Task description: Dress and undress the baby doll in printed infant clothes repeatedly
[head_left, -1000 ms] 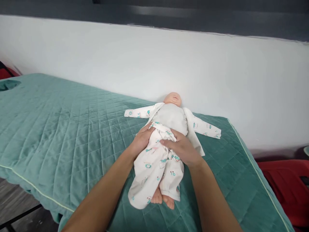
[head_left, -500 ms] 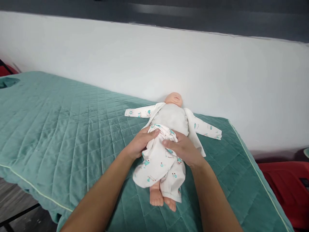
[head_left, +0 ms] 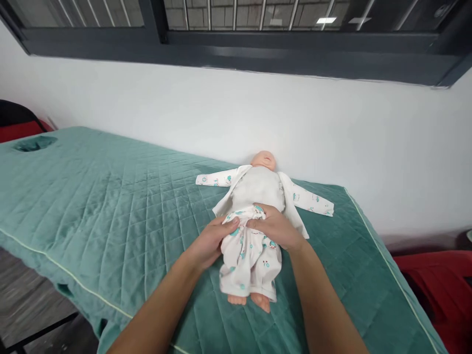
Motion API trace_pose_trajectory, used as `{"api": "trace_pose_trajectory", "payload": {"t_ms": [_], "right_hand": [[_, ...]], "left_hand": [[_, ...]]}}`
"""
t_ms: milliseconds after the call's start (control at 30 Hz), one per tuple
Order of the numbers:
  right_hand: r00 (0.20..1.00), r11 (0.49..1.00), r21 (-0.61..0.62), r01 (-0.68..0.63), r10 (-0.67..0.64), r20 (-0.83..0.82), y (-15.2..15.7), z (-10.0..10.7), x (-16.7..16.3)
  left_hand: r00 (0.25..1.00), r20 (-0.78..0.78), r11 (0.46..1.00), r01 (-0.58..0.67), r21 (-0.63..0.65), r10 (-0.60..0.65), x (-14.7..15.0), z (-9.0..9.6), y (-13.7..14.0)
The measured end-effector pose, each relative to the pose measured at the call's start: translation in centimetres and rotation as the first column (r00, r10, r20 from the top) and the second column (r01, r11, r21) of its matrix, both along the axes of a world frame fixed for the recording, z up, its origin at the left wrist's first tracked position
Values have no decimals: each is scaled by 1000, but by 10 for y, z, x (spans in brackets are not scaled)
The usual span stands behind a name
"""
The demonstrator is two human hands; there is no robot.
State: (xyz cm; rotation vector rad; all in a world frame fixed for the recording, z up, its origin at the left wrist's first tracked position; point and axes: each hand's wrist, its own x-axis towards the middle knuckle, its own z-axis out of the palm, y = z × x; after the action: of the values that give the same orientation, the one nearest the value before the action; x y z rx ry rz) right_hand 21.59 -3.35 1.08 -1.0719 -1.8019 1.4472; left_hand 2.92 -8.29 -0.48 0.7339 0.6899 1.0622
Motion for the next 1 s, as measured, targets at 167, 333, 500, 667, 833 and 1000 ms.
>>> {"api": "trace_pose_trajectory", "payload": {"t_ms": [167, 333, 500, 667, 833, 1000], "right_hand": [[985, 989, 134, -58, 34, 171, 0, -5, -7], [927, 952, 240, -190, 93, 363, 0, -10, -9], [876, 907, 266, -327, 185, 446, -1, -9, -5], [864, 877, 307, -369, 203, 461, -4, -8, -4], [869, 864, 336, -376, 202, 452, -5, -13, -2], [865, 873, 331, -359, 178, 470, -7, -12, -3]], "left_hand": [[987, 88, 990, -129, -49, 133, 9, 6, -53], [939, 179, 938, -245, -245, 292, 25, 15, -105], [873, 192, 831, -328, -450, 449, 40, 18, -138], [812, 69, 707, -458, -539, 579, 48, -18, -154], [851, -74, 754, -498, -429, 519, 41, -56, -161], [780, -378, 807, -577, -126, 498, 26, -54, -153]]}}
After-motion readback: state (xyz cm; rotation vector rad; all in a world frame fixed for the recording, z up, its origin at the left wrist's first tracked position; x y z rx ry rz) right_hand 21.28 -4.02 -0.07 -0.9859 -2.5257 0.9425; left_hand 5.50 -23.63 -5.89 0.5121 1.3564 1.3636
